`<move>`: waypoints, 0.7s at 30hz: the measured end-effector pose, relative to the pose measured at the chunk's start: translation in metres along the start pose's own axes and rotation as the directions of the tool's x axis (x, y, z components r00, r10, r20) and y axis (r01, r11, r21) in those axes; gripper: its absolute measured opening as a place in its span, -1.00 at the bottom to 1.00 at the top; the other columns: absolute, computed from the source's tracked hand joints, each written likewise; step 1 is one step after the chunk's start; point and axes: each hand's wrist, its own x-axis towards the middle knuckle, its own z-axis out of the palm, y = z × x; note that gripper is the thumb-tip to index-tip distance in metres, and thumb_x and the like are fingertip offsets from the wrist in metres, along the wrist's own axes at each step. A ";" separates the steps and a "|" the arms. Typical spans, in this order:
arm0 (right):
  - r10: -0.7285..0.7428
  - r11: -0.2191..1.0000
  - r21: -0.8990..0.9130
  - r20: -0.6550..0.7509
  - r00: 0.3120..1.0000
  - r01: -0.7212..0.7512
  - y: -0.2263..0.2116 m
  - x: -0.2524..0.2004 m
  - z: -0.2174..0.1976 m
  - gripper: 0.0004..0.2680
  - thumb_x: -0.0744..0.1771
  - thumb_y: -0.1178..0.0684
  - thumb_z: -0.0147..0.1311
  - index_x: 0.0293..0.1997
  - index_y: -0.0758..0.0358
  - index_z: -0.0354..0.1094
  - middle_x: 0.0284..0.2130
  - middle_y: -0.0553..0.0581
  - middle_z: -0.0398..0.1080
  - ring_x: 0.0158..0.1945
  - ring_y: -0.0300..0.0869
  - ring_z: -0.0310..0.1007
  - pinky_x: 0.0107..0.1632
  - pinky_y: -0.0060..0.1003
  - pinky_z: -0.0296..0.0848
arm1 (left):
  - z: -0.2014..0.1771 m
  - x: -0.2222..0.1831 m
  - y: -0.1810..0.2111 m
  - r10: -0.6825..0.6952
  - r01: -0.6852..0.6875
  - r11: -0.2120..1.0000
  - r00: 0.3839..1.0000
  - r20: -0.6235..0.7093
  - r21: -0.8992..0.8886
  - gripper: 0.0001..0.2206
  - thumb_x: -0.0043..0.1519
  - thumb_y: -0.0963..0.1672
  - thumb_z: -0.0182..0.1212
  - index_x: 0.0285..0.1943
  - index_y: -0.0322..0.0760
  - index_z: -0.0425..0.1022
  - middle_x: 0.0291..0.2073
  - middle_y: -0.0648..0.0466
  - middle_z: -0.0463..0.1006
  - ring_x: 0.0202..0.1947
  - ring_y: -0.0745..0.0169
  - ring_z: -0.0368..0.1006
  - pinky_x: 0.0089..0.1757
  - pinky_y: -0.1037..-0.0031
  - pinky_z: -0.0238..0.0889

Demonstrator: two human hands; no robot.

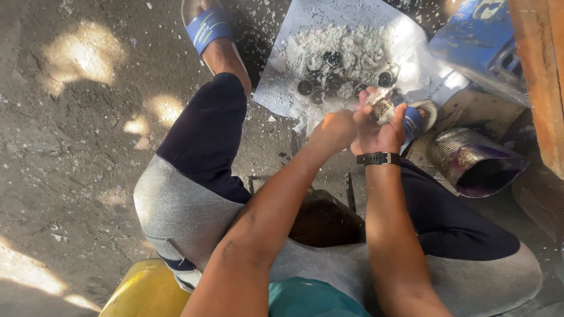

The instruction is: Scraping excess wax from small circular components using a knife and sorting them into a storage crate.

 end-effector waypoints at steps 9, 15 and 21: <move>-0.199 0.915 -0.321 0.167 0.966 0.244 -0.017 0.038 -0.053 -0.80 0.24 -0.03 -0.04 -0.12 0.13 0.28 -0.19 0.28 0.36 -0.16 0.06 0.43 -0.07 -0.08 0.47 | -0.019 -0.010 0.006 0.060 -0.064 0.993 0.997 -0.044 -0.096 -0.25 0.04 0.21 -0.62 -0.01 -0.34 0.33 -0.40 -0.07 0.51 -0.19 -0.02 0.43 -0.24 0.19 0.33; -0.100 0.984 -0.137 0.110 0.989 0.115 -0.021 0.021 -0.025 -0.64 0.17 -0.21 0.00 -0.09 0.20 0.22 -0.19 0.26 0.33 -0.29 0.03 0.41 -0.38 -0.31 0.54 | -0.006 -0.009 0.004 0.153 -0.152 0.988 0.985 0.079 -0.017 -0.23 0.05 0.20 -0.68 0.00 -0.41 0.29 -0.28 -0.19 0.46 -0.18 -0.09 0.41 -0.23 0.23 0.31; -0.258 0.956 -0.147 -0.017 0.966 0.253 -0.010 0.025 -0.016 -0.71 0.17 -0.13 0.07 -0.26 0.30 0.30 -0.40 0.21 0.38 -0.43 -0.07 0.42 -0.17 0.05 0.53 | 0.000 -0.018 0.000 0.157 -0.151 0.986 0.984 0.087 -0.070 -0.30 0.09 0.14 -0.64 -0.07 -0.43 0.34 -0.33 -0.21 0.46 -0.22 -0.13 0.42 -0.25 0.19 0.31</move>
